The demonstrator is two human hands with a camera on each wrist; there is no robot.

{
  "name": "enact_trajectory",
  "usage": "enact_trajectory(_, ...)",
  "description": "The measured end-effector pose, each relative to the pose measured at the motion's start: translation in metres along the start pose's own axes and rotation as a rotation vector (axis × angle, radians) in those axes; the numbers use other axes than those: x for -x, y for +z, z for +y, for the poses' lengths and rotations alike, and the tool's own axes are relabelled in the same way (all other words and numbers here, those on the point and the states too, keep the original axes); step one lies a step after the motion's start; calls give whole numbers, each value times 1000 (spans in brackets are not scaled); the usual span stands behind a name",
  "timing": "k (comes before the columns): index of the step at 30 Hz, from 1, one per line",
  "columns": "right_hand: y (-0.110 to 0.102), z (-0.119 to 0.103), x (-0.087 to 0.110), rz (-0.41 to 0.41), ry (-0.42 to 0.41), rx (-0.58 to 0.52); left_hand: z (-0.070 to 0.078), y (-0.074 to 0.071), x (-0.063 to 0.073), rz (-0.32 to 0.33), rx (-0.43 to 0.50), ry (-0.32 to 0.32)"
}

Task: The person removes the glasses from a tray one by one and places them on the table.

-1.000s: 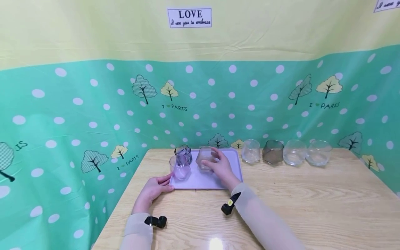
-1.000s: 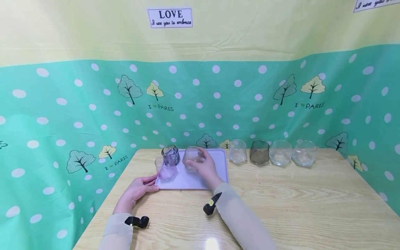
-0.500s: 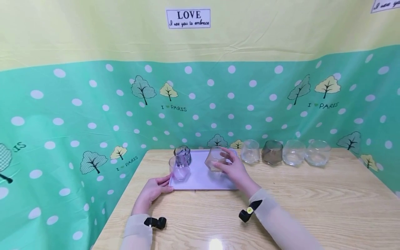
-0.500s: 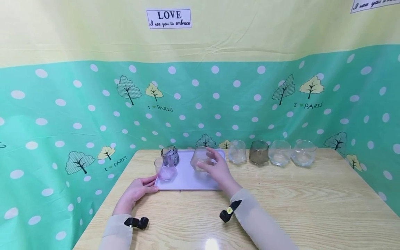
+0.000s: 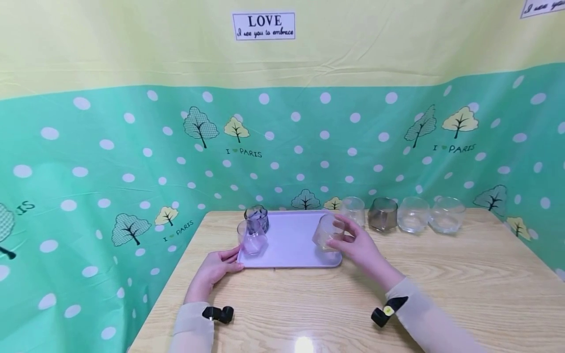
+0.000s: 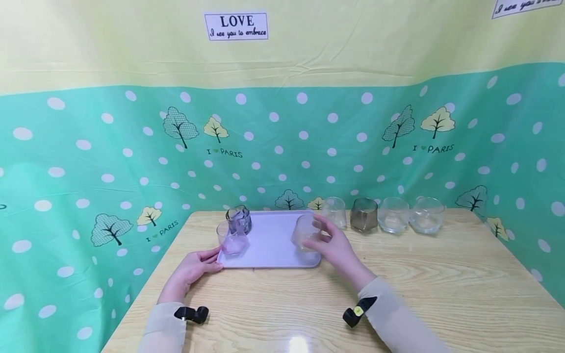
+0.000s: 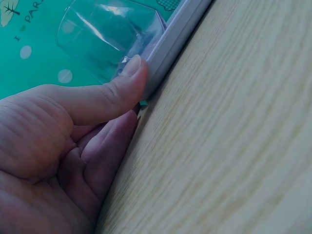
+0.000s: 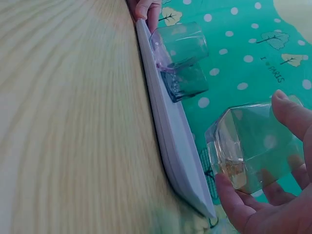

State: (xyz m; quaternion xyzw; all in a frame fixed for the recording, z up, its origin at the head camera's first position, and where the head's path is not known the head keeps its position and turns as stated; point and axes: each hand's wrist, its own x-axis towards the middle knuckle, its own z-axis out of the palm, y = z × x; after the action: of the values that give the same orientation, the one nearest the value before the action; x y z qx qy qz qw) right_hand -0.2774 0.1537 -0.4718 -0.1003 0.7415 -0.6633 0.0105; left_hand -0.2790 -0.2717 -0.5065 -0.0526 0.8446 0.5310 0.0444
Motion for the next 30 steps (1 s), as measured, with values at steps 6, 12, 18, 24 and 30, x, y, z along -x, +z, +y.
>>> enact_trajectory(6,-29,8,14,-24,-8,-5,0,1,-2,-2,12,6)
enact_trajectory(12,-53,12,19,-6,-5,48,0,-1,-3,-9,4,2)
enact_trajectory(18,-67,15,18,0,6,75,-4,-2,-1,-5,-15,-7)
enact_trajectory(24,-71,17,18,11,22,72,-3,-1,1,-8,-10,6)
enact_trajectory(30,-74,20,18,6,41,72,-2,0,-1,-11,12,14)
